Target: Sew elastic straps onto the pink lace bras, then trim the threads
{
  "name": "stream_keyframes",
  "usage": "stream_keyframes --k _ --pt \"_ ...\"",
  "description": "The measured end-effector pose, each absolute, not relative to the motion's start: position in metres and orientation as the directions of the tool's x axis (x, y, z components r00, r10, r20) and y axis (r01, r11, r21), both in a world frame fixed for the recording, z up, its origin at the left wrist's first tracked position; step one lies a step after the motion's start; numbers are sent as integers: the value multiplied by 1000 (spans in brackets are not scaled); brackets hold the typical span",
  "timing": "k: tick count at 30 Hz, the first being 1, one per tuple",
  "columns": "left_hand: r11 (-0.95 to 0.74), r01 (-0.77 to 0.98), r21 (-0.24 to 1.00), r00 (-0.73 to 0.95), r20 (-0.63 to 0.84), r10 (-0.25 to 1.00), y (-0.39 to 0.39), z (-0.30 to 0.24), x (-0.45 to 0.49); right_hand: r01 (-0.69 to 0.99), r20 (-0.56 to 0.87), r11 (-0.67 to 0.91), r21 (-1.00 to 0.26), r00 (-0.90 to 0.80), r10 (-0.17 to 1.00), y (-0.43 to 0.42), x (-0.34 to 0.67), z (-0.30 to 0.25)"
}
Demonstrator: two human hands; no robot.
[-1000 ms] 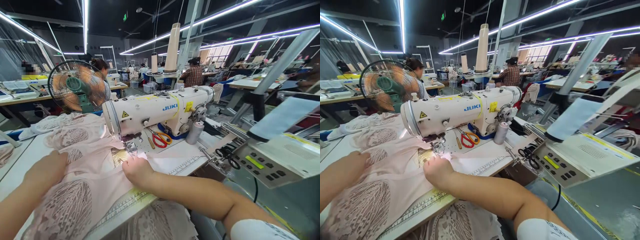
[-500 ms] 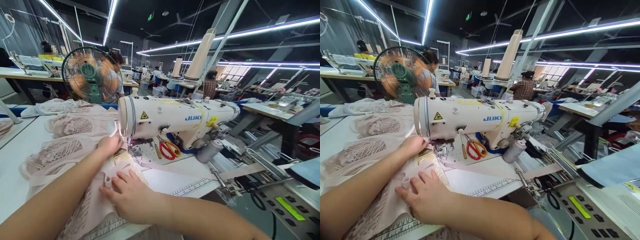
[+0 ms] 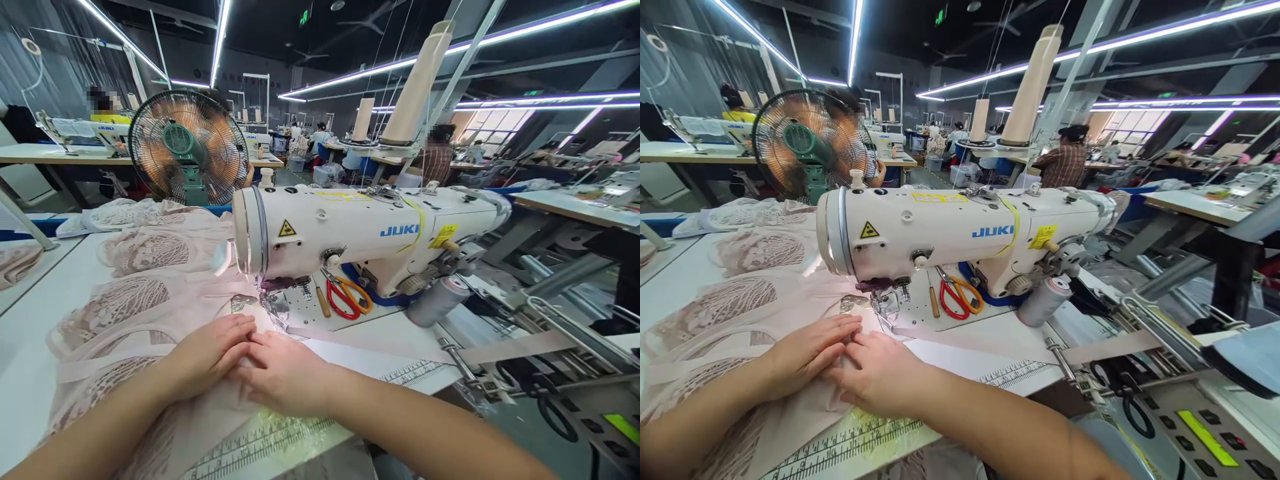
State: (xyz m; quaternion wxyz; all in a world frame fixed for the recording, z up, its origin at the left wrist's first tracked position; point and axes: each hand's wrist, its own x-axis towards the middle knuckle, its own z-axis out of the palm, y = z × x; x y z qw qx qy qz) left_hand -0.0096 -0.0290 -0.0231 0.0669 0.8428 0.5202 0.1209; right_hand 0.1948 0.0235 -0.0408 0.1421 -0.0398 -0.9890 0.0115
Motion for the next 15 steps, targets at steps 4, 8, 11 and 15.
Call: stream_keyframes --k 4,8,11,15 --pt "-453 869 197 430 153 890 -19 -34 -14 57 351 992 -108 -932 92 23 209 -47" --pt "-456 866 208 409 230 883 -12 -41 -17 67 384 980 -189 -913 137 26 215 -50" --pt "-456 869 193 408 241 880 -9 -43 -18 63 387 978 -199 -912 137 27 214 -49" --pt "-468 870 155 427 235 873 -5 -38 -16 71 374 978 -199 -916 142 28 214 -47"
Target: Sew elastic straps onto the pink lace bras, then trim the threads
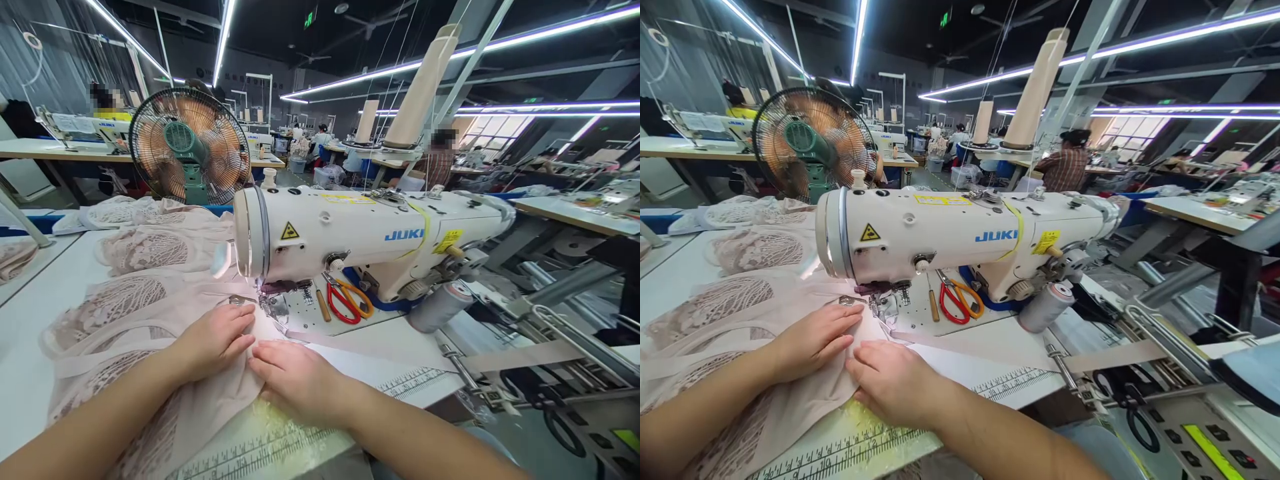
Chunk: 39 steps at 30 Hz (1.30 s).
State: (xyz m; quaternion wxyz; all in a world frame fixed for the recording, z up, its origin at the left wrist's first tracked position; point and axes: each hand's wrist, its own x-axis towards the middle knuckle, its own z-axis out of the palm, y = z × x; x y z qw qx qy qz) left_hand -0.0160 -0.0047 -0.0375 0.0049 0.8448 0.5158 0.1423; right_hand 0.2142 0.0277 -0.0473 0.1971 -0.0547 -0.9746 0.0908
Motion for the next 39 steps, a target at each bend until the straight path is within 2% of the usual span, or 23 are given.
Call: stream_keyframes --k 6,11,19,24,28,30,33,36,39 --pt "-479 868 132 456 173 873 2 -21 -12 43 414 977 -209 -901 128 29 215 -47" --pt "-484 863 145 457 185 870 4 -18 -12 47 391 974 -222 -911 133 29 216 -42" --pt "-466 877 120 455 104 884 6 -14 -12 13 401 967 -254 -909 117 33 210 -41" --pt "-504 862 52 491 161 856 11 -16 -20 11 511 979 -206 -851 117 35 215 -41" --pt "-602 797 -43 592 251 766 4 -19 -10 144 573 971 -191 -787 230 35 225 -37" --pt "-628 774 -87 625 270 733 -8 -19 4 243 538 948 -207 -781 318 36 228 -37" --pt "-593 793 -137 607 246 755 -30 -23 22 327 413 920 -218 -823 390 37 231 -38" --pt "-566 807 -170 591 239 771 -45 -35 23 325 341 924 -200 -861 377 37 230 -39" --pt "-572 804 -159 592 288 752 -47 -47 11 296 347 937 -184 -873 344 36 229 -39"
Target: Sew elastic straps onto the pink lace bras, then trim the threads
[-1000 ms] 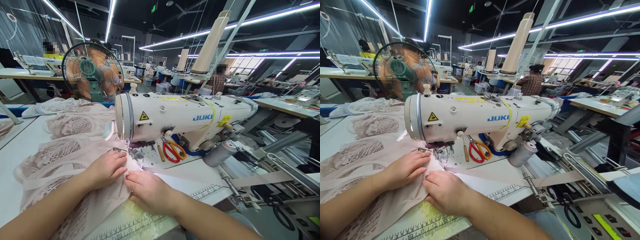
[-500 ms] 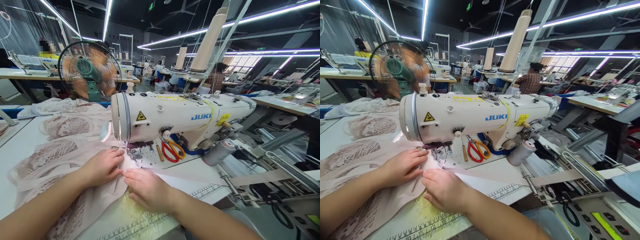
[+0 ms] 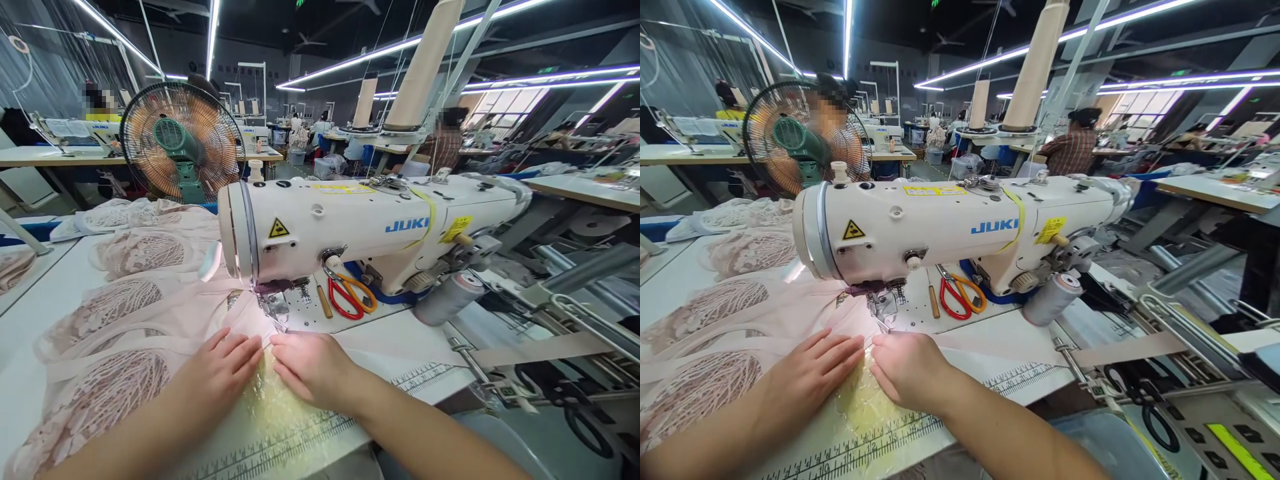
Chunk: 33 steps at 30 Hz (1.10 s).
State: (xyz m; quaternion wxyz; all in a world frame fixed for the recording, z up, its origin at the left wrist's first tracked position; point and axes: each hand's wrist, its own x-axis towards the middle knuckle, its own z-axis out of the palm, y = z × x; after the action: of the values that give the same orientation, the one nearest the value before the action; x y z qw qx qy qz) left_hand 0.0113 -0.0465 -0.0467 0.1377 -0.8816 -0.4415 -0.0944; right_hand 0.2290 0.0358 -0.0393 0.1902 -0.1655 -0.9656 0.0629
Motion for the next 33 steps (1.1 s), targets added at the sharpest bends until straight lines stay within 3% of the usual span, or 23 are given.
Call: stream_keyframes --k 14,25,28,31,33 --pt "-603 789 -117 605 321 729 -18 -44 -17 368 289 923 -110 -877 384 35 224 -39" --pt "-567 799 -200 601 311 736 -3 -29 -21 356 293 928 -109 -881 372 36 224 -40" --pt "-438 879 -188 475 276 836 -33 -14 -18 335 308 935 -120 -882 356 36 225 -38" --pt "-120 970 -209 121 -7 993 -81 -13 -26 305 306 943 -133 -892 332 36 226 -36" --pt "28 961 -275 -75 -160 984 -109 -19 -36 266 330 952 -149 -894 302 36 225 -37"
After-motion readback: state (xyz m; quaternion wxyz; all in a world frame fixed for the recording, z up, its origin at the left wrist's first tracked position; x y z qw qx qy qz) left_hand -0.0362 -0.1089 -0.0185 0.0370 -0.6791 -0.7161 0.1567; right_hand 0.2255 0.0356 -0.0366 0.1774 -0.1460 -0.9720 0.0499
